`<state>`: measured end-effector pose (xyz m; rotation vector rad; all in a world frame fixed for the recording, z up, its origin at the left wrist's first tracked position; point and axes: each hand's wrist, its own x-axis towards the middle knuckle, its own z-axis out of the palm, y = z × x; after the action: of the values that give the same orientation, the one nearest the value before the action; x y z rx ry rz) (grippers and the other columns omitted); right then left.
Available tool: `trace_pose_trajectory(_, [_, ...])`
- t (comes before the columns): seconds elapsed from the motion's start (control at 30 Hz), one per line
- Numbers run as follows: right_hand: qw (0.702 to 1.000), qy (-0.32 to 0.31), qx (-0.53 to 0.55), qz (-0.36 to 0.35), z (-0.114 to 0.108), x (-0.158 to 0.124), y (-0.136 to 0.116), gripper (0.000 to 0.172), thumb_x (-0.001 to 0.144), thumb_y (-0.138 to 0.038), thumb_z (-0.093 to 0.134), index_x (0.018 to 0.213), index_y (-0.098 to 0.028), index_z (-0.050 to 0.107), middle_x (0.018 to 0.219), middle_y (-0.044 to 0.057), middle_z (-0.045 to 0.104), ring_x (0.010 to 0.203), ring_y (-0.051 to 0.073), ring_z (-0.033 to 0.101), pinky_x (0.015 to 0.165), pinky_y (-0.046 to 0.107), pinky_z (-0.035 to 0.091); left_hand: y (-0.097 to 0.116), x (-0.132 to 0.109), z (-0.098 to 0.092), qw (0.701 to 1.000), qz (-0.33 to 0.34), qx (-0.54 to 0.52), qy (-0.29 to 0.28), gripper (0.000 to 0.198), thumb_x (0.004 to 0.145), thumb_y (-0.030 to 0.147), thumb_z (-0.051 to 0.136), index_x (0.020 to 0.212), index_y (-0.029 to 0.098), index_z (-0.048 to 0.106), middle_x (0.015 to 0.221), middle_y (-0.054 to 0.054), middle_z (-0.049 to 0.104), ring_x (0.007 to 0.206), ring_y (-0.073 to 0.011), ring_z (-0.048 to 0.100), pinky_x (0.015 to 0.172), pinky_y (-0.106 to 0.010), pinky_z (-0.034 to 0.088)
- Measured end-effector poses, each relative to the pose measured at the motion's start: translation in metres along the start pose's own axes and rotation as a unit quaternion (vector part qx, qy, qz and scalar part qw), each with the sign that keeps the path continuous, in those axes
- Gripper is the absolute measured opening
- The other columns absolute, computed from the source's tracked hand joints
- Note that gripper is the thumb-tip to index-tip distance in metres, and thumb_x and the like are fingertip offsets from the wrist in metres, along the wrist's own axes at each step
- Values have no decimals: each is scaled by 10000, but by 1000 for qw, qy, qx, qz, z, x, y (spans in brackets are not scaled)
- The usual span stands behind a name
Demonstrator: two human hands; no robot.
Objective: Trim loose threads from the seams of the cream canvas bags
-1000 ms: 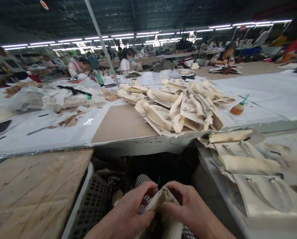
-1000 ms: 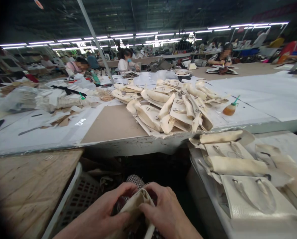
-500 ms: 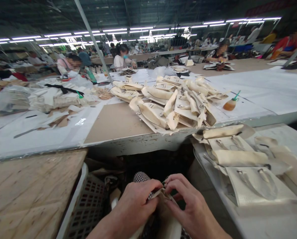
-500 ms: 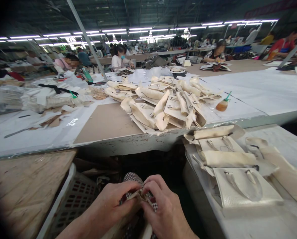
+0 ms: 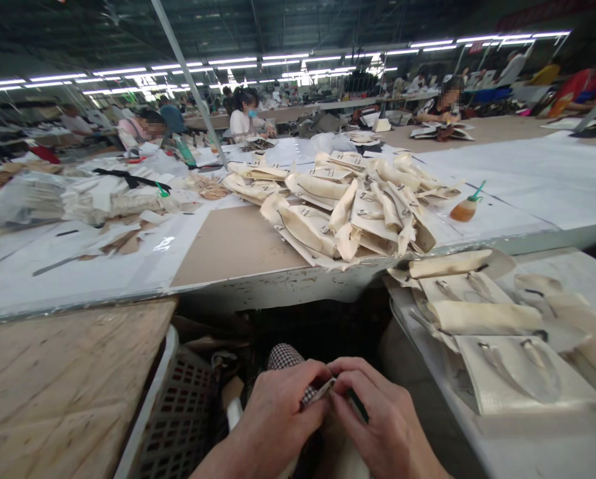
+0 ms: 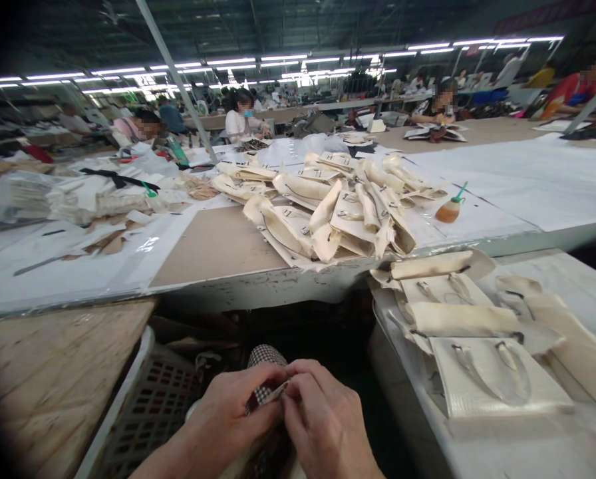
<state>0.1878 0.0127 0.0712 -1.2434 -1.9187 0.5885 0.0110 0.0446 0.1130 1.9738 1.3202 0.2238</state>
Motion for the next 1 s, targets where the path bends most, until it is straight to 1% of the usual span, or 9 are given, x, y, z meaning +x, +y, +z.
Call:
trace_pose_trajectory(0.1, [999,1,33,-9,2,-1,3,152,899,-106,472,866,-223,563,1043,45,696,901,154,695,807,234,554,-3,1,0,1000,6,4,-7,188,853,262,604,1018,291,688,929,46,737,838,-171,658,706,-232,431])
trace_pose_trajectory(0.23, [999,-13,36,-20,4,-2,6,148,921,-97,475,894,-215,561,1067,48,692,935,147,696,828,225,553,-6,1,-2,1000,4,17,-12,121,875,277,589,944,269,689,866,44,726,796,-163,647,676,-226,421])
trace_pose_trajectory(0.4, [999,-10,30,-33,5,-2,6,136,942,-95,477,929,-211,547,1036,49,681,910,138,693,777,208,551,-10,1,-1,999,8,31,-15,105,886,269,579,816,233,650,795,44,704,759,-150,641,645,-214,397])
trace_pose_trajectory(0.53, [998,22,36,-40,7,-2,6,131,955,-113,469,924,-211,549,964,42,678,826,138,695,718,213,549,-12,2,3,999,29,36,-4,145,877,189,548,747,210,610,733,49,670,708,-127,624,628,-204,374])
trace_pose_trajectory(0.6, [998,24,47,-35,8,-3,7,130,957,-122,468,917,-216,549,956,40,676,823,143,692,707,217,543,-12,3,4,999,38,28,2,141,861,162,549,736,203,601,713,51,656,696,-120,616,624,-200,366])
trace_pose_trajectory(0.67, [998,7,60,-10,7,-3,7,122,953,-132,478,906,-221,547,965,34,673,833,145,686,710,221,535,-10,5,4,999,41,14,8,112,842,158,572,747,204,611,714,55,657,706,-119,615,630,-197,364])
trace_pose_trajectory(0.77, [994,-18,95,50,4,-3,5,103,945,-164,500,881,-225,552,934,18,664,810,146,669,727,236,527,-6,9,2,999,30,0,16,71,804,189,635,735,207,638,702,59,664,693,-121,606,609,-198,349])
trace_pose_trajectory(0.9, [982,-27,141,118,1,-3,2,103,940,-215,513,852,-229,564,916,16,674,834,162,659,764,263,518,-1,14,1,1000,16,-4,15,106,781,231,679,685,192,656,645,54,649,637,-120,575,568,-204,326])
trace_pose_trajectory(1.0, [961,-7,207,181,2,-9,-1,61,925,-278,517,968,-240,536,1013,34,692,918,178,680,817,289,538,1,14,2,1000,15,-15,14,105,797,217,667,695,191,666,652,54,653,645,-118,574,579,-206,331])
